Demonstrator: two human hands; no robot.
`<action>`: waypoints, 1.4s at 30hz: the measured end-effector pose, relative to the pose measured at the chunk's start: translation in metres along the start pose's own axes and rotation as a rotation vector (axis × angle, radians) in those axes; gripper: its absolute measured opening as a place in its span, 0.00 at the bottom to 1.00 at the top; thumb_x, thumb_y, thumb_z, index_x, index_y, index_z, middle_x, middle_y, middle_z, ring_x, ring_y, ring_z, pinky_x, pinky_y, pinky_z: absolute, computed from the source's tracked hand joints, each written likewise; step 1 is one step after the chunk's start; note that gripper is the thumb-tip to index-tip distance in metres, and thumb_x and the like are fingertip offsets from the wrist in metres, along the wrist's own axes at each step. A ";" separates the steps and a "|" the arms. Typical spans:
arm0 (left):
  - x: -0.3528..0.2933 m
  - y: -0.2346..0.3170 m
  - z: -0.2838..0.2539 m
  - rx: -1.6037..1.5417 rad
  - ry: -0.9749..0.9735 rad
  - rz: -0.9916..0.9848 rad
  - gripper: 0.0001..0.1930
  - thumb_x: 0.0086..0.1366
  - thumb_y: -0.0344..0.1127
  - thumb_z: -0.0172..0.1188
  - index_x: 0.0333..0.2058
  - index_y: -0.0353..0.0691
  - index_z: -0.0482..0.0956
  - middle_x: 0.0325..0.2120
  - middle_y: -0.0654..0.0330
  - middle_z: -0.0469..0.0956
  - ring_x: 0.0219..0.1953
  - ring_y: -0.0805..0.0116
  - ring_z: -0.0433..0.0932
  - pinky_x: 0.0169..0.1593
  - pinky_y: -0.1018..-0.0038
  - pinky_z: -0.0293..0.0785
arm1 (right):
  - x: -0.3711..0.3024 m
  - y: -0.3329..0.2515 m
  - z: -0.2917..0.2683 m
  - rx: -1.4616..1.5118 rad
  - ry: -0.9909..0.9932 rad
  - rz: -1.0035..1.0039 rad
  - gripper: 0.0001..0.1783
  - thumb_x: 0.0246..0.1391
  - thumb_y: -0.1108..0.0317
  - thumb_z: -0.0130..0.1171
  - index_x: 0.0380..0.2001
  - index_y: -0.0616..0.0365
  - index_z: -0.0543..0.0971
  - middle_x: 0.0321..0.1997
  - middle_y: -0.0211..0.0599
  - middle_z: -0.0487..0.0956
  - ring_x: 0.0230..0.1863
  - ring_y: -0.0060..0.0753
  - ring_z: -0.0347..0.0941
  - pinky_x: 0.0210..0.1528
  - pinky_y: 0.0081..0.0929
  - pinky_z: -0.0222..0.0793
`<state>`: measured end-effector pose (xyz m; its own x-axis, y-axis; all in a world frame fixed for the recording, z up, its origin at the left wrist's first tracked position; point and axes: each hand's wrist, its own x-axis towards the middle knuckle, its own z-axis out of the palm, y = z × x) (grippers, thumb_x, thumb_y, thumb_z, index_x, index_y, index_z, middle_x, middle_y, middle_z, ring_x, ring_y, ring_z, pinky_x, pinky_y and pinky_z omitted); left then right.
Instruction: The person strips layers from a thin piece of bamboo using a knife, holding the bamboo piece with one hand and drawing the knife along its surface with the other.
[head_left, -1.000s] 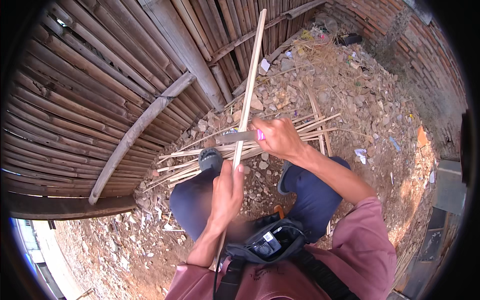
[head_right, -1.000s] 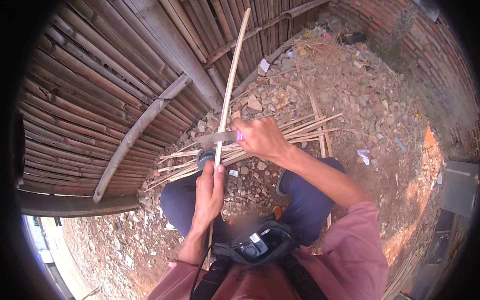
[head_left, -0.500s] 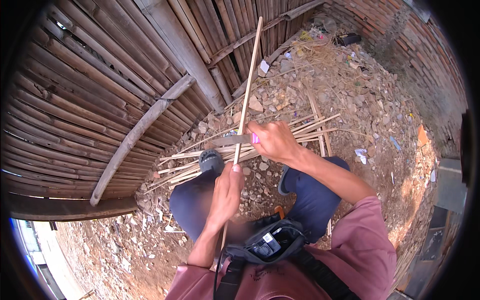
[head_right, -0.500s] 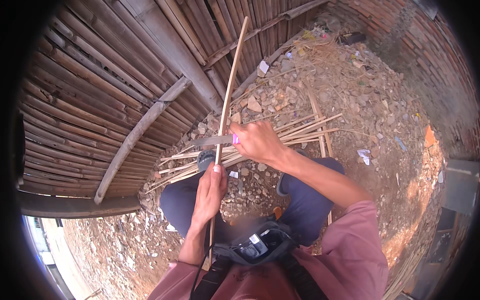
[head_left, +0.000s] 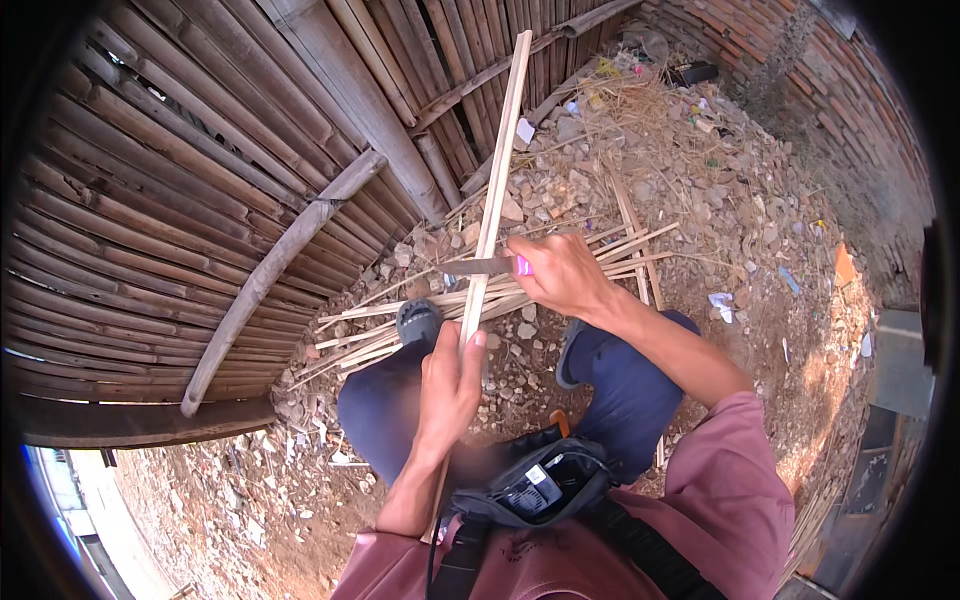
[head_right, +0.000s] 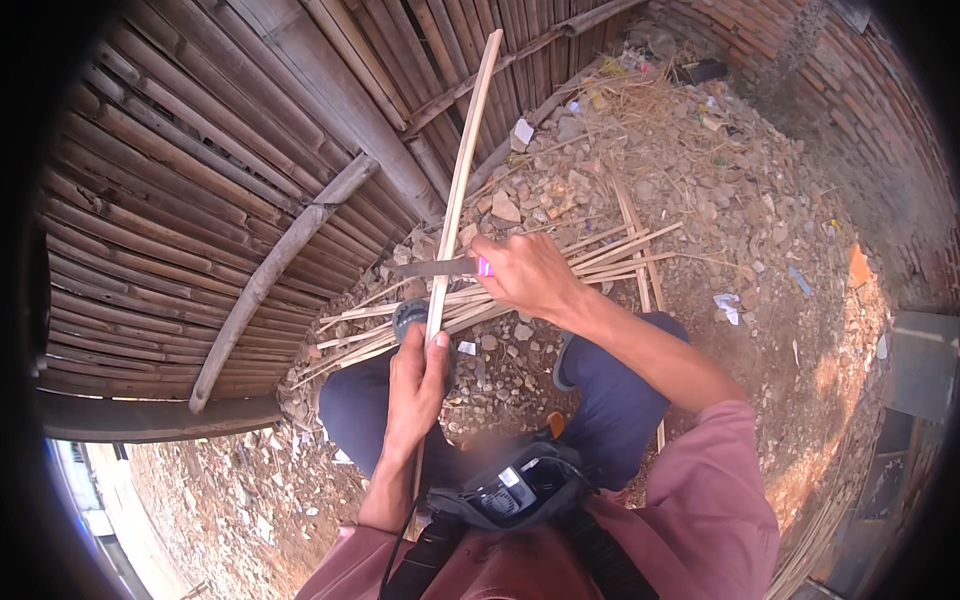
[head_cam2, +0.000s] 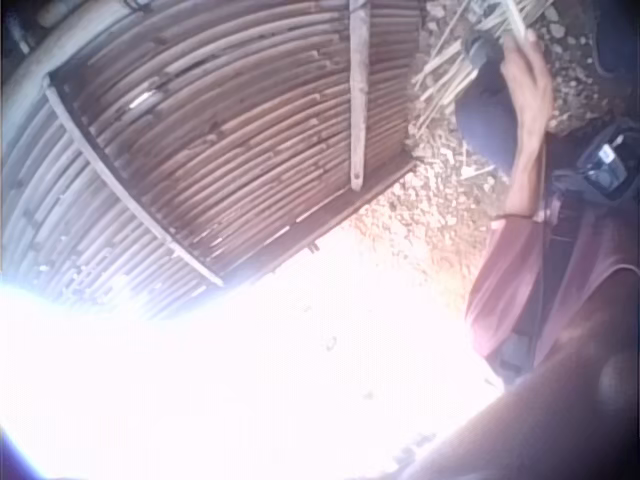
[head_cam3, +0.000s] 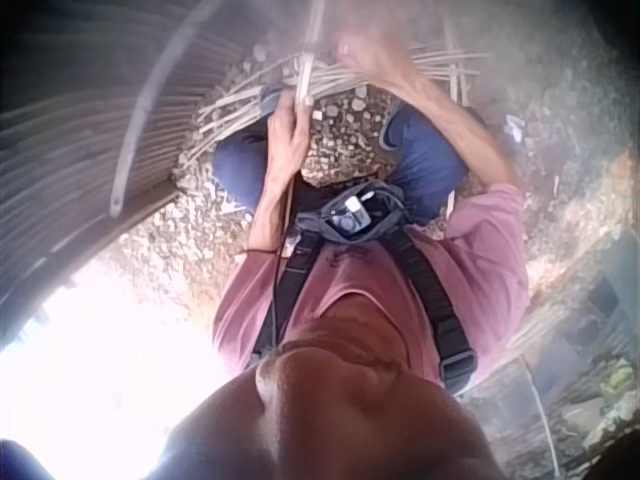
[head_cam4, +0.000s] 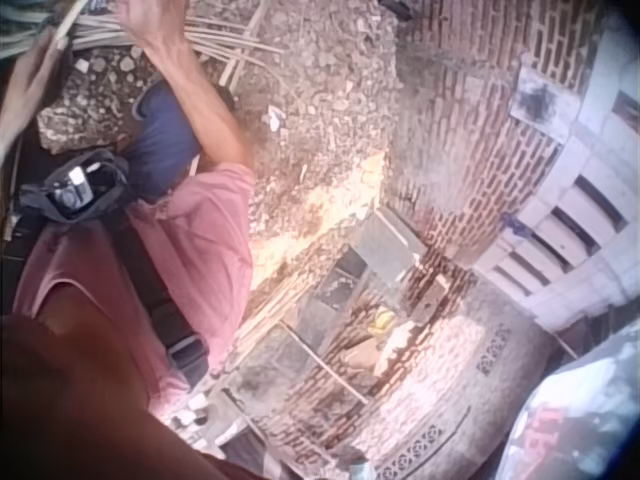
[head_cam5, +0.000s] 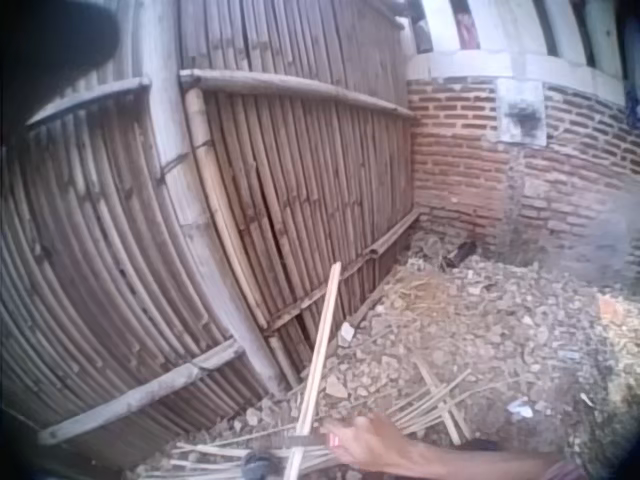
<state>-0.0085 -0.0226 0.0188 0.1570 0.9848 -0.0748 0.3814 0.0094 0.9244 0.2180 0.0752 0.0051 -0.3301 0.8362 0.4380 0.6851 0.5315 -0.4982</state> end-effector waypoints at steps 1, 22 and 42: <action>0.000 0.000 0.000 0.005 0.002 0.004 0.12 0.82 0.38 0.55 0.42 0.34 0.73 0.19 0.57 0.76 0.20 0.68 0.73 0.27 0.65 0.69 | -0.001 -0.005 -0.001 0.018 -0.019 -0.008 0.05 0.60 0.72 0.60 0.34 0.63 0.82 0.17 0.52 0.79 0.20 0.57 0.80 0.25 0.48 0.74; -0.002 0.002 -0.001 0.074 0.026 0.071 0.11 0.81 0.38 0.57 0.43 0.35 0.73 0.19 0.51 0.77 0.19 0.59 0.78 0.26 0.63 0.70 | 0.005 0.007 0.003 0.000 0.044 -0.053 0.05 0.58 0.72 0.59 0.32 0.61 0.82 0.17 0.50 0.79 0.19 0.53 0.81 0.23 0.47 0.74; -0.004 0.003 -0.003 0.089 -0.040 0.047 0.11 0.80 0.38 0.57 0.43 0.34 0.73 0.20 0.48 0.79 0.20 0.53 0.82 0.26 0.60 0.72 | 0.007 0.013 0.000 -0.011 0.122 -0.033 0.04 0.57 0.74 0.58 0.31 0.63 0.80 0.16 0.52 0.77 0.19 0.56 0.78 0.23 0.48 0.71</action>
<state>-0.0105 -0.0262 0.0226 0.2119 0.9761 -0.0485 0.4522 -0.0539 0.8903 0.2247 0.0878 0.0018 -0.2720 0.7952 0.5419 0.6822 0.5565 -0.4742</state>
